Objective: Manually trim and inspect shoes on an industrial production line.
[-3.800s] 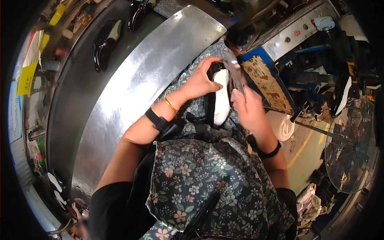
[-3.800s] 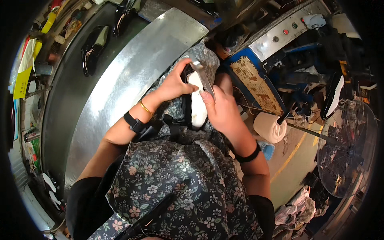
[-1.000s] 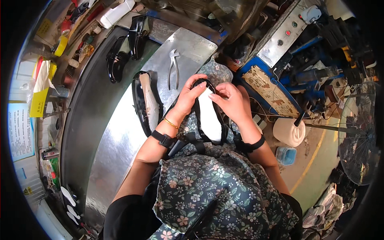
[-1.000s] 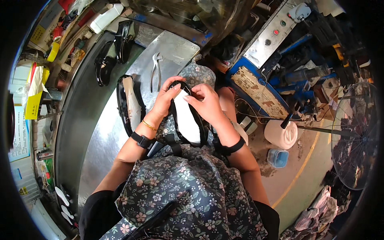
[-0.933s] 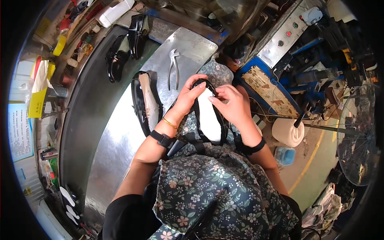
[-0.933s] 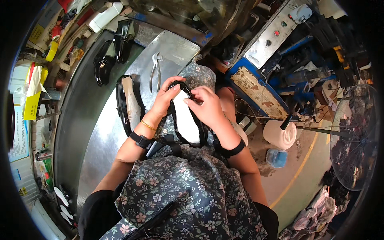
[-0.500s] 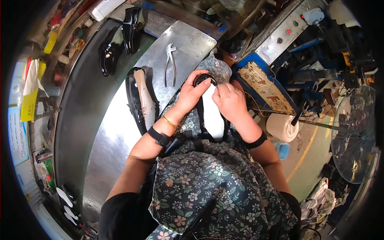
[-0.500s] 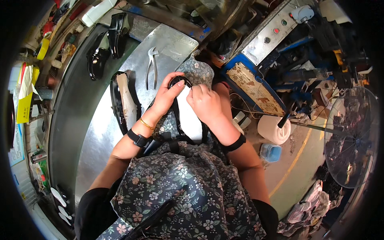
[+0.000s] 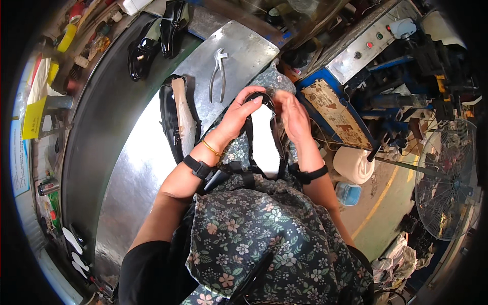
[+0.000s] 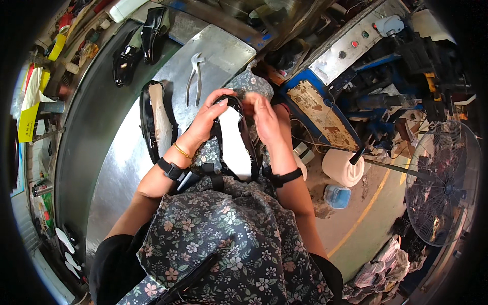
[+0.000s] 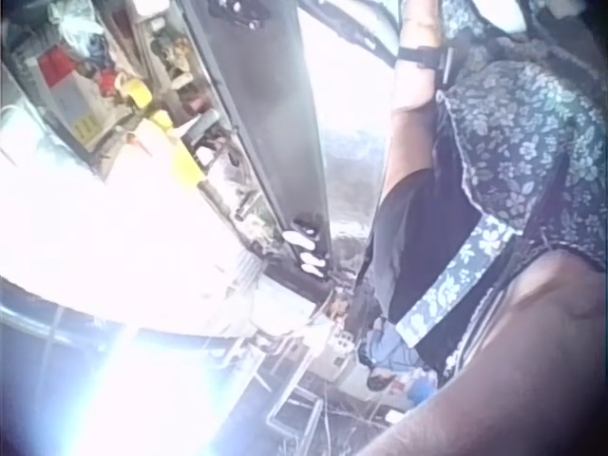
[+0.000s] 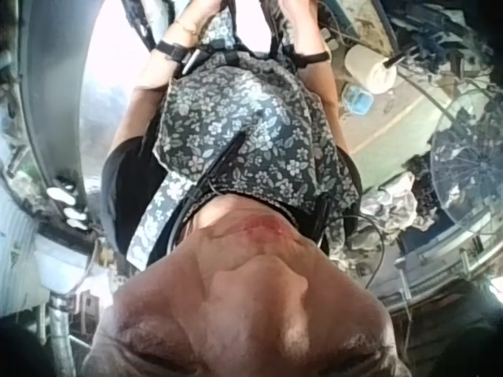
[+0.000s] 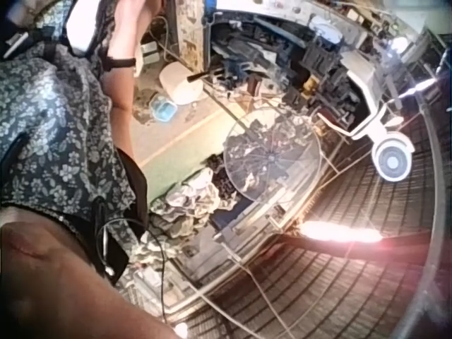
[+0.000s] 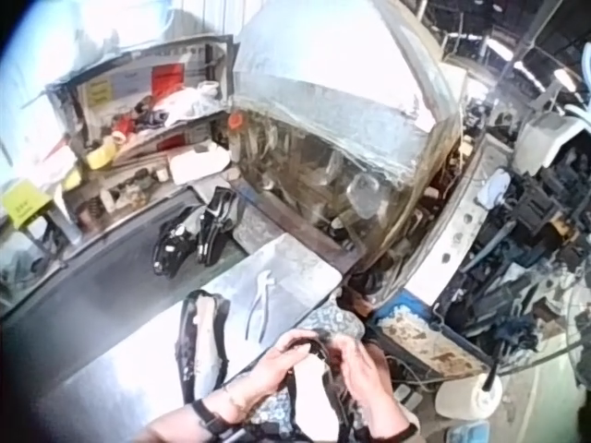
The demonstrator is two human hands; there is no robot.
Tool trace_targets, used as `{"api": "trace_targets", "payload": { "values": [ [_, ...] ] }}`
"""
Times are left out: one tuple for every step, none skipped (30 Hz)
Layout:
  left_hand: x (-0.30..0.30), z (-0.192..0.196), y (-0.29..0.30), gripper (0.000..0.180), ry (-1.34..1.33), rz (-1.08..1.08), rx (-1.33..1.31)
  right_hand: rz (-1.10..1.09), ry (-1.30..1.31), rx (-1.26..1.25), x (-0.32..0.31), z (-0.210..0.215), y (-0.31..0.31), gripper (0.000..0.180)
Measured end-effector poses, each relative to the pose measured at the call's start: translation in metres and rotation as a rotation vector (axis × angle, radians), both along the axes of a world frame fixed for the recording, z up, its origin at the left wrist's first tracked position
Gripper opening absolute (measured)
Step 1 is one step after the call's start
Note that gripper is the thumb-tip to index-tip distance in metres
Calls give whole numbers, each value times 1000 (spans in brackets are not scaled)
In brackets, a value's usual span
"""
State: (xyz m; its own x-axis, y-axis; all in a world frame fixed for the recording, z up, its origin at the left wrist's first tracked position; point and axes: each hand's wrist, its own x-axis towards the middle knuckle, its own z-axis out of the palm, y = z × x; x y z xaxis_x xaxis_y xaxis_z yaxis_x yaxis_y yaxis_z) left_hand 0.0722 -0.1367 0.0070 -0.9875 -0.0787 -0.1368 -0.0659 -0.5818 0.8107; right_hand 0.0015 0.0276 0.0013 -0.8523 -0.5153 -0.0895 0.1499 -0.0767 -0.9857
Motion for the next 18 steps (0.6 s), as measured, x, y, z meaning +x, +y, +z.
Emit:
{"api": "trace_targets", "payload": {
  "values": [
    [1, -1, -1, 30, 17, -26, 22, 116, -176, -268, -1, -6, -1, 48],
    [2, -3, -2, 30, 10, -25, 21, 115, -183, -269, -1, -5, -4, 48],
    [2, -5, -2, 29, 13, 7, 35, 231, -161, -221, -1, -4, -6, 54],
    [3, -7, -3, 29, 17, 39, 49, 346, -138, -173, 0, -3, -8, 60],
    [3, -8, -3, 29, 14, 39, 50, 346, -141, -172, -1, -3, -9, 60],
    [3, -9, -3, 28, 0, 66, -14, 363, -57, -70, -1, -3, -9, 58],
    [3, -10, -3, 28, -14, 92, -77, 379, 28, 34, 0, -3, -8, 56],
    [4, -13, -3, 28, -18, 97, -75, 329, 293, 214, 4, 10, -14, 50],
    [2, -14, -2, 28, -4, 117, -193, 329, 293, 216, 7, 15, -17, 50],
    [1, -15, -1, 28, 11, 136, -312, 252, 373, 331, 11, 18, -22, 47],
    [0, -15, -1, 28, 10, 132, -311, 171, 449, 444, 15, 19, -25, 44],
    [0, -14, -2, 28, 1, 125, -310, 121, 519, 465, 15, 19, -28, 41],
    [0, -14, -3, 28, -7, 117, -309, 115, 517, 465, 17, 20, -26, 41],
    [0, -13, -6, 28, 22, 108, -362, 154, 454, 461, 17, 22, -25, 43],
    [-1, -13, -6, 28, 25, 105, -367, 193, 392, 455, 16, 23, -24, 45],
    [-2, -12, -3, 28, 44, 101, -348, 188, 393, 450, 15, 24, -21, 45],
    [-1, -13, 0, 29, 61, 94, -326, 211, 348, 363, 16, 23, -16, 49],
    [0, -13, 1, 29, 71, 112, -367, 233, 303, 275, 17, 23, -14, 53]
  ]
}}
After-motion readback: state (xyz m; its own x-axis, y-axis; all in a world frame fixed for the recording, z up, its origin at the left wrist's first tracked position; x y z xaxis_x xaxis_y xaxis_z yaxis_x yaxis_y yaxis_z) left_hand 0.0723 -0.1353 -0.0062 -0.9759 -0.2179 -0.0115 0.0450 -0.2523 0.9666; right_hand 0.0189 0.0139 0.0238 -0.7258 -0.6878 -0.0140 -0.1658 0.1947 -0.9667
